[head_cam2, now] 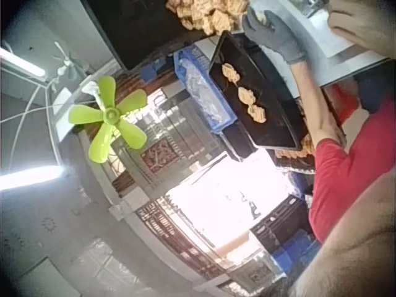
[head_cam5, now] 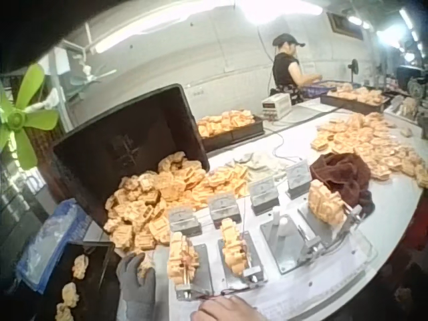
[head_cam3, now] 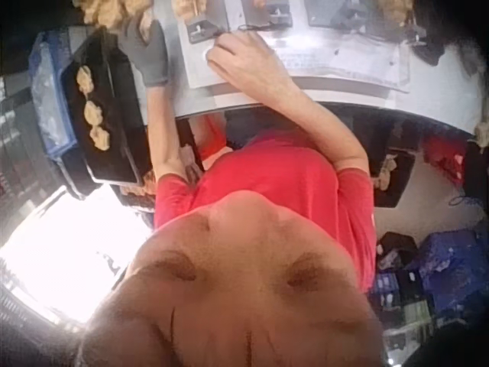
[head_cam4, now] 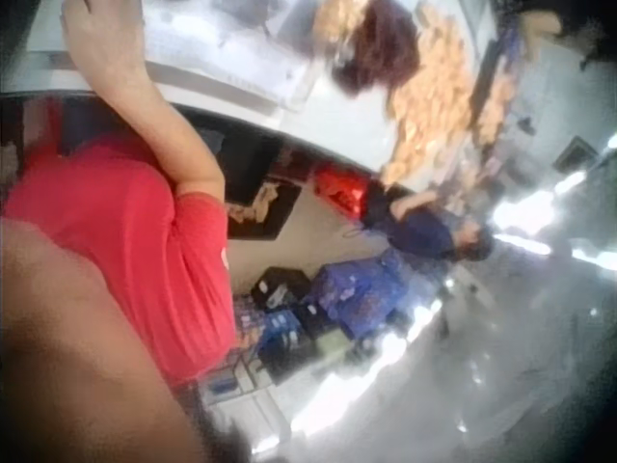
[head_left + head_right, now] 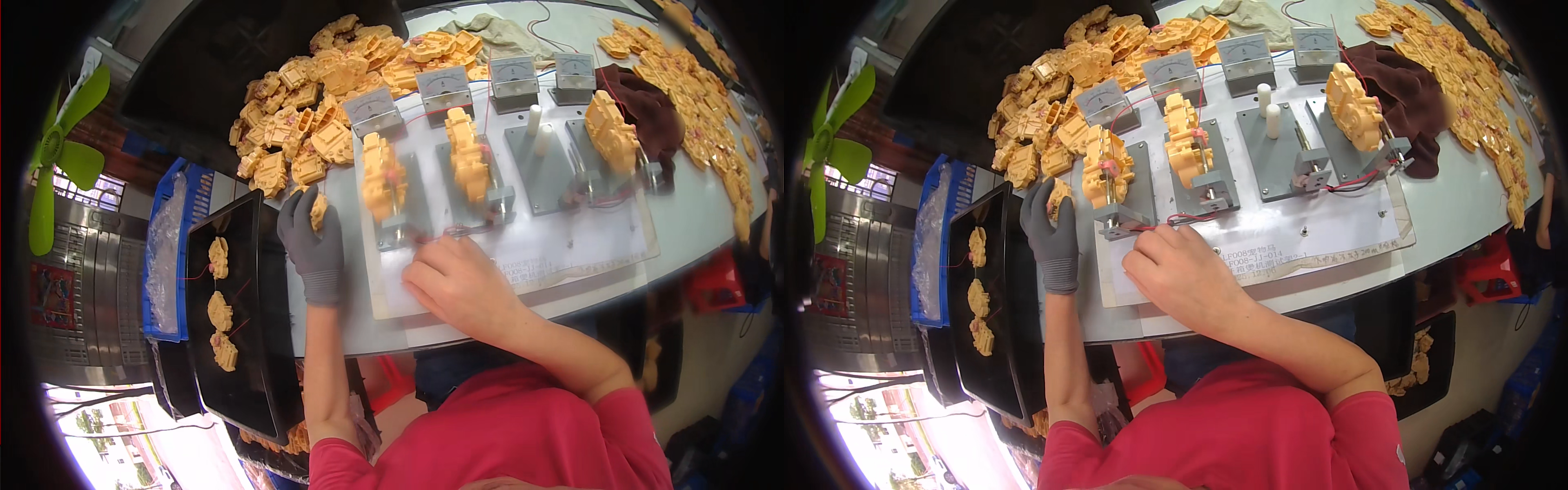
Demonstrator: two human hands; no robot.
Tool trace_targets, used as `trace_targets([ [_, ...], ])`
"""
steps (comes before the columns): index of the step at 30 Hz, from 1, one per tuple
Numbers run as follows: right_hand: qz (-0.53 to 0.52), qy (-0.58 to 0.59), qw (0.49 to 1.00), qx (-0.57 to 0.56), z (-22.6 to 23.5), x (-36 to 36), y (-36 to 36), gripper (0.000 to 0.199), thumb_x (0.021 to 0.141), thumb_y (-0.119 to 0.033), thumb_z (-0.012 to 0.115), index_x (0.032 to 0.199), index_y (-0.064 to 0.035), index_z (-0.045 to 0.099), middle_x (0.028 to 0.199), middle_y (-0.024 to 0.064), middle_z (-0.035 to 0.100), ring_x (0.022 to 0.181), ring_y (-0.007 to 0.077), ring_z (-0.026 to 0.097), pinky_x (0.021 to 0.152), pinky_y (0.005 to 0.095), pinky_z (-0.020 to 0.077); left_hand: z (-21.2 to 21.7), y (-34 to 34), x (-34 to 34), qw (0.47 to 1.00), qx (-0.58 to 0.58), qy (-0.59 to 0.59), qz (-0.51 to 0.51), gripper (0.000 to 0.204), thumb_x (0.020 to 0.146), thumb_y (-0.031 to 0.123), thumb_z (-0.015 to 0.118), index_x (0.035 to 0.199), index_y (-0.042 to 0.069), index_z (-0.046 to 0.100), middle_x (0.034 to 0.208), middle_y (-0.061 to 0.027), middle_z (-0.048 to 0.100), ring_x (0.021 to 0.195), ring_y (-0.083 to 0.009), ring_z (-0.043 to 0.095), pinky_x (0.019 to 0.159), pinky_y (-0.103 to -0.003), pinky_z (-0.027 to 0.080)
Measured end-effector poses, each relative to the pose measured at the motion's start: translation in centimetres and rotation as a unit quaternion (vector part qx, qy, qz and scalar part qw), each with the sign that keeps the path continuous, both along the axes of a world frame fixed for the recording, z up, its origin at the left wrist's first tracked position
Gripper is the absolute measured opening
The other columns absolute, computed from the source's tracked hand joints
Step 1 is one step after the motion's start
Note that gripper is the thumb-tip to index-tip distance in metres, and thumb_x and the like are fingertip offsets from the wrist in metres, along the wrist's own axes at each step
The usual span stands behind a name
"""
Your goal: The person tests plastic mechanical components by mounting them onto testing fixtures, activating the test machine, removing tested components, and placing them into a tray.
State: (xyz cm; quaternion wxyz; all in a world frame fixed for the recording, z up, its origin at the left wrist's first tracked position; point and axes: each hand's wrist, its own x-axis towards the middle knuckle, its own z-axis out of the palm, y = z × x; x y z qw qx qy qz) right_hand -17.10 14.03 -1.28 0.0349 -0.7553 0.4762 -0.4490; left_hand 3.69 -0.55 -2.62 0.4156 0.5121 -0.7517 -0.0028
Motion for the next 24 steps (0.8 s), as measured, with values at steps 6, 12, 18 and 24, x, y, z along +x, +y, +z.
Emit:
trace_targets([
  [6,-0.023,0.029,0.999,-0.010,-0.2,0.1,-0.1,0.009,0.082,-0.011,0.067,0.086,-0.0090,0.060,0.087,0.0053,0.053,0.087,0.0241,0.057,0.077,0.0362,0.0468,6.0,1.7,-1.6,0.973,0.127,0.158,-0.111,0.044,0.095,0.011,0.065,0.137,0.001,0.058,0.139,-0.0131,0.057,0.131,-0.0235,0.053,0.110,-0.035,0.041],
  [12,0.000,-0.063,0.998,-0.009,0.3,-0.1,0.2,0.020,0.084,-0.011,0.070,0.101,-0.0062,0.060,0.096,0.0088,0.057,0.097,0.0290,0.059,0.083,0.0400,0.0499,10.6,2.6,-4.0,0.933,0.246,0.183,-0.186,0.056,0.098,0.019,0.064,0.147,-0.001,0.048,0.138,-0.0141,0.057,0.125,-0.0169,0.052,0.107,-0.031,0.042],
  [18,0.035,-0.206,0.977,-0.030,0.5,0.1,0.1,0.044,0.086,-0.009,0.073,0.124,-0.0042,0.052,0.115,0.0165,0.056,0.110,0.0374,0.058,0.094,0.0439,0.0505,11.7,1.8,-6.6,0.907,0.348,0.050,-0.233,0.073,0.095,0.037,0.070,0.151,-0.002,0.043,0.145,-0.0196,0.053,0.128,-0.0234,0.054,0.108,-0.033,0.043],
  [24,0.040,-0.249,0.966,-0.060,-0.3,0.5,-0.9,0.050,0.088,-0.007,0.068,0.133,-0.0047,0.047,0.115,0.0174,0.054,0.113,0.0381,0.055,0.098,0.0445,0.0472,10.5,-0.3,-8.1,0.921,0.272,-0.064,-0.272,0.080,0.089,0.036,0.072,0.149,-0.009,0.042,0.144,-0.0249,0.054,0.134,-0.0288,0.051,0.112,-0.035,0.041],
])
